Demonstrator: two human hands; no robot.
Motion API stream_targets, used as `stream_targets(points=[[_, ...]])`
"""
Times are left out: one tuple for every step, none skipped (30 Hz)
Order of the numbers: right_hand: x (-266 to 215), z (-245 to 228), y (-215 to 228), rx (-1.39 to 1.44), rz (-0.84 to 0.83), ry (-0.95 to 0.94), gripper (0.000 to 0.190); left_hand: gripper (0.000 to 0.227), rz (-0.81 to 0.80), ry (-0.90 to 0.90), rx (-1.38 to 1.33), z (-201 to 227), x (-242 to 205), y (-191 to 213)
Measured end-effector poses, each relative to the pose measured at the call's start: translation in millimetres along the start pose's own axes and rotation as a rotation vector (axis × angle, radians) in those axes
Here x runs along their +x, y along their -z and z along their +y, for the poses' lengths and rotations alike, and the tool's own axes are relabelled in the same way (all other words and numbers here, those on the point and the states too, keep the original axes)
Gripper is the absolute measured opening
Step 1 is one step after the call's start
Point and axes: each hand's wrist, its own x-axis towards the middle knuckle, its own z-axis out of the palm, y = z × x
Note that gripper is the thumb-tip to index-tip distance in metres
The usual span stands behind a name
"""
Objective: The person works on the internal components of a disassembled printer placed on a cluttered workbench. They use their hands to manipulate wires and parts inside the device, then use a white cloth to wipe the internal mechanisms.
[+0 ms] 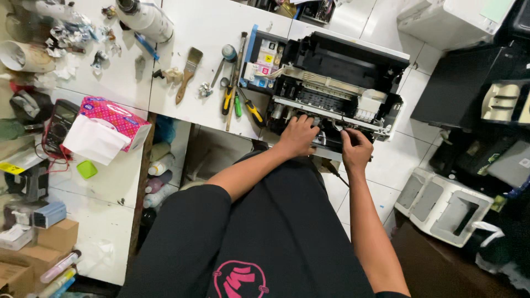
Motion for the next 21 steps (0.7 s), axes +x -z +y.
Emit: stream_targets(points=[[-1, -6, -2, 0.004, -0.002, 0.009, 0.011, 0.057, 0.007, 0.003, 0.005, 1, -2, 12], [-2, -12, -4, 0.009, 0.006, 0.002, 0.011, 0.059, 0.008, 0.010, -0.133, 2, -4, 24], [-4, -17, -4, 0.013, 0.012, -0.008, 0.011, 0.062, 0.006, 0.018, -0.274, 6, -7, 36], [-4, -33, -6, 0.014, 0.009, -0.002, 0.011, 0.062, 0.012, 0.022, -0.272, 9, -6, 56], [-5, -48, -10, 0.038, 0.004, 0.027, 0.008, 0.057, 0.005, 0.095, -0.483, 12, -6, 76], [-7, -63, -14, 0.062, -0.001, 0.056, 0.006, 0.053, -0.001, 0.168, -0.695, 14, -7, 95], [-6, -71, -21, 0.070, -0.009, 0.056, 0.006, 0.053, 0.000, 0.178, -0.688, 10, -2, 83], [-5, -79, -28, 0.057, -0.030, 0.103, 0.005, 0.047, 0.147, 0.312, -0.793, 6, 2, 70], [-5, -87, -37, 0.046, -0.053, 0.155, 0.005, 0.040, 0.303, 0.446, -0.892, 0, 4, 58], [-5, -94, -51, 0.057, -0.063, 0.157, 0.005, 0.040, 0.310, 0.456, -0.882, -10, 1, 56], [0, -101, -61, 0.029, -0.073, 0.191, 0.006, 0.034, 0.374, 0.518, -0.867, -18, 3, 55], [3, -109, -72, 0.001, -0.082, 0.225, 0.008, 0.028, 0.438, 0.578, -0.850, -26, 4, 54], [7, -119, -83, 0.010, -0.100, 0.244, 0.008, 0.028, 0.464, 0.589, -0.842, -36, -3, 60], [10, -129, -94, 0.029, -0.156, 0.266, 0.010, 0.029, 0.509, 0.696, -0.899, -46, -10, 66], [12, -139, -105, 0.046, -0.214, 0.286, 0.012, 0.031, 0.554, 0.802, -0.959, -55, -19, 72], [13, -143, -119, 0.054, -0.233, 0.304, 0.012, 0.031, 0.581, 0.813, -0.953, -75, -27, 72], [12, -146, -130, 0.084, -0.307, 0.307, 0.020, 0.030, 0.677, 0.924, -1.096, -92, -35, 71], [12, -149, -141, 0.114, -0.382, 0.310, 0.028, 0.029, 0.776, 1.031, -1.242, -108, -43, 70], [7, -146, -151, 0.117, -0.394, 0.323, 0.028, 0.029, 0.796, 1.034, -1.239, -123, -56, 77], [2, -144, -162, 0.125, -0.450, 0.268, 0.027, 0.030, 0.860, 1.127, -1.264, -138, -68, 83], [-2, -141, -171, 0.129, -0.501, 0.212, 0.027, 0.030, 0.921, 1.217, -1.291, -152, -79, 90]])
